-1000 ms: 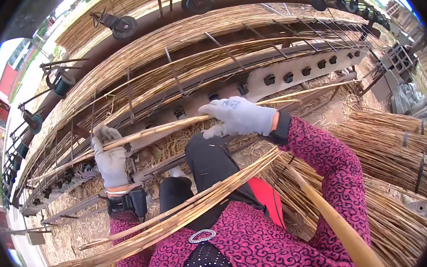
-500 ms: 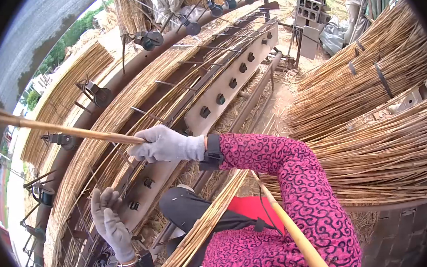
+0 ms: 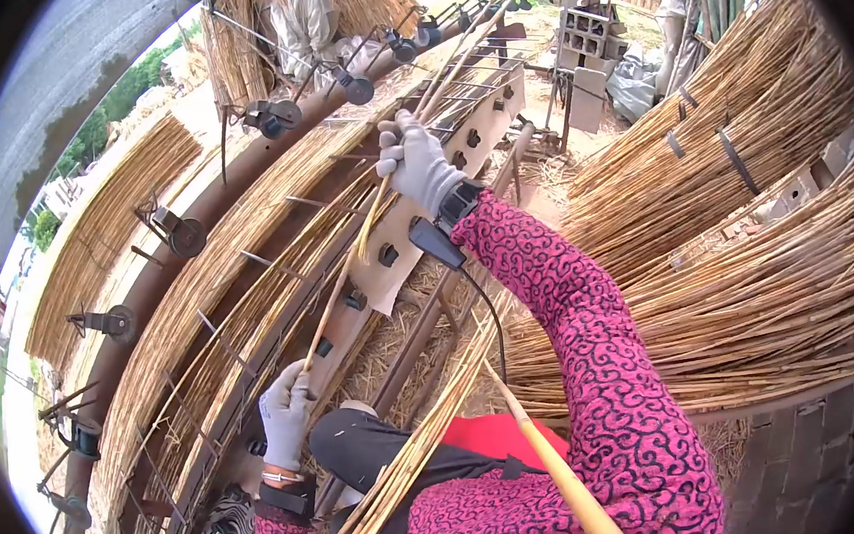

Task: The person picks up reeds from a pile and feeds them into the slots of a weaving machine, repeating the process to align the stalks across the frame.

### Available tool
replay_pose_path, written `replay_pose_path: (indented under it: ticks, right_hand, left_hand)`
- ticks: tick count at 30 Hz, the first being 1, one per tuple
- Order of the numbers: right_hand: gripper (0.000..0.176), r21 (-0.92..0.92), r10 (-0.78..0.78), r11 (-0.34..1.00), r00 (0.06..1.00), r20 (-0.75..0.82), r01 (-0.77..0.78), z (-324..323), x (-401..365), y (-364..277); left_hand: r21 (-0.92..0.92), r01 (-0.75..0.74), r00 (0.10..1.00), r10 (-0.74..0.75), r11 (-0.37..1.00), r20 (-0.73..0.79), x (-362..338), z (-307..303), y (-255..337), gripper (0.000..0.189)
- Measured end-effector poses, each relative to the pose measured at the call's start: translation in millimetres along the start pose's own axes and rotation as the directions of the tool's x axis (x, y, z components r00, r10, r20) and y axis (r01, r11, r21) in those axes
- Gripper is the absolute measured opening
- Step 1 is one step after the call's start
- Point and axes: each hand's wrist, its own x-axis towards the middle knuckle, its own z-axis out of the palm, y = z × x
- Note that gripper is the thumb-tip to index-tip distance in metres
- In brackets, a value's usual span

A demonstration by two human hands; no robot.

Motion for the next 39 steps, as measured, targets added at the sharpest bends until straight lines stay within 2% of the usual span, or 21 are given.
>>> replay_pose_path:
  ticks: [1, 5, 6, 7, 9, 10, 13, 15, 16, 18, 21, 25, 26, 27, 29, 33, 34, 35, 36, 37, 39]
  right_hand:
    - [0.030, 0.042, 0.072, 0.997, 0.997, -0.029, -0.070, -26.3, 16.7, 3.7]
    - [0.025, -0.207, -0.104, 0.977, 0.967, -0.234, 0.055, -78.9, 27.8, 18.0]
    - [0.023, -0.196, -0.067, 0.980, 0.967, -0.246, 0.018, -91.6, 34.9, 19.1]
    - [0.022, -0.185, -0.028, 0.983, 0.965, -0.260, -0.022, -101.1, 40.4, 17.3]
    - [0.017, -0.130, 0.029, 0.990, 0.970, -0.243, -0.062, -111.4, 48.8, 13.2]
    - [0.015, -0.137, 0.042, 0.988, 0.973, -0.229, -0.074, -119.4, 58.1, 13.5]
    - [0.012, -0.134, 0.070, 0.986, 0.973, -0.219, -0.101, -121.1, 67.2, 4.7]
    - [0.011, -0.100, 0.048, 0.992, 0.974, -0.220, -0.071, -122.7, 75.7, 3.0]
    - [0.011, -0.099, 0.048, 0.993, 0.974, -0.223, -0.072, -121.8, 77.8, 2.5]
    - [0.012, -0.062, -0.021, 0.998, 0.985, -0.169, 0.010, -119.0, 80.6, 2.5]
    - [0.013, -0.016, -0.028, 1.000, 0.995, -0.096, 0.027, -97.6, 68.5, -0.5]
    - [0.014, 0.056, 0.057, 0.997, 0.996, 0.067, -0.061, -105.7, 65.1, 12.7]
    - [0.025, 0.100, 0.086, 0.990, 0.990, 0.108, -0.097, -107.7, 68.2, 13.6]
    - [0.025, 0.099, 0.086, 0.990, 0.991, 0.105, -0.096, -112.2, 74.8, 13.8]
    - [0.028, 0.198, 0.097, 0.968, 0.958, 0.269, -0.153, -124.4, 93.3, 13.5]
    - [0.033, 0.281, 0.131, 0.937, 0.957, 0.259, -0.205, -127.6, 118.3, 19.2]
    - [0.035, 0.294, 0.130, 0.927, 0.933, 0.336, -0.235, -135.7, 128.1, 25.0]
    - [0.035, 0.290, 0.136, 0.926, 0.931, 0.339, -0.241, -126.4, 126.6, 26.5]
    - [0.035, 0.271, 0.161, 0.944, 0.980, 0.120, -0.188, -116.3, 126.1, 28.2]
    - [0.036, 0.238, 0.168, 0.961, 0.980, -0.109, -0.138, -111.7, 127.3, 30.4]
    - [0.031, 0.204, 0.147, 0.972, 0.982, -0.120, -0.120, -114.3, 132.8, 32.8]
  left_hand:
    - [0.170, -0.122, 0.990, 0.131, 0.978, -0.045, 2.1, 6.4, -12.6, 0.025]
    - [0.315, -0.220, 0.975, 0.213, 0.923, 0.057, -0.6, 20.2, -6.8, 0.027]
    - [0.321, -0.108, 0.993, 0.085, 0.941, 0.086, -7.7, 18.9, -6.3, 0.028]
    - [0.397, -0.158, 0.985, 0.119, 0.904, 0.122, -14.2, 13.6, -6.6, 0.031]
    - [0.356, -0.052, 0.996, 0.024, 0.933, 0.083, -30.5, 4.6, -16.0, 0.030]
    - [0.357, -0.053, 0.996, 0.024, 0.933, 0.086, -38.5, -0.3, -25.5, 0.030]
    - [0.373, -0.167, 0.986, 0.166, 0.913, 0.036, -53.0, -12.5, -34.3, 0.031]
    - [0.427, -0.033, 0.997, -0.002, 0.904, 0.080, -60.2, -24.7, -17.7, 0.036]
    - [0.428, -0.033, 0.997, -0.003, 0.903, 0.083, -59.9, -26.6, -18.4, 0.036]
    - [0.342, 0.076, 0.996, -0.089, 0.937, 0.020, -58.7, -28.7, -24.8, 0.030]
    - [0.391, 0.061, 0.998, -0.070, 0.918, 0.009, -50.0, -32.5, -40.1, 0.029]
    - [0.382, 0.141, 0.988, -0.154, 0.914, 0.005, -49.0, -41.4, -47.5, 0.028]
    - [0.399, 0.095, 0.995, -0.101, 0.912, -0.007, -53.8, -43.3, -54.3, 0.028]
    - [0.414, 0.051, 0.999, -0.047, 0.909, -0.020, -57.0, -43.9, -59.5, 0.028]
    - [0.486, 0.019, 1.000, -0.017, 0.874, -0.007, -64.5, -45.2, -52.2, 0.028]
    - [0.674, -0.033, 0.999, 0.038, 0.738, 0.007, -71.8, -42.6, -20.3, 0.028]
    - [0.754, -0.111, 0.989, 0.143, 0.648, 0.023, -72.5, -45.1, -16.7, 0.028]
    - [0.753, -0.105, 0.990, 0.141, 0.649, 0.016, -71.9, -48.8, -5.4, 0.028]
    - [0.777, -0.088, 0.989, 0.146, 0.623, -0.005, -70.4, -53.1, 8.2, 0.028]
    - [0.799, -0.072, 0.988, 0.151, 0.597, -0.024, -69.8, -57.0, 15.8, 0.029]
    - [0.796, -0.058, 0.989, 0.145, 0.603, -0.038, -65.8, -59.3, 26.9, 0.030]
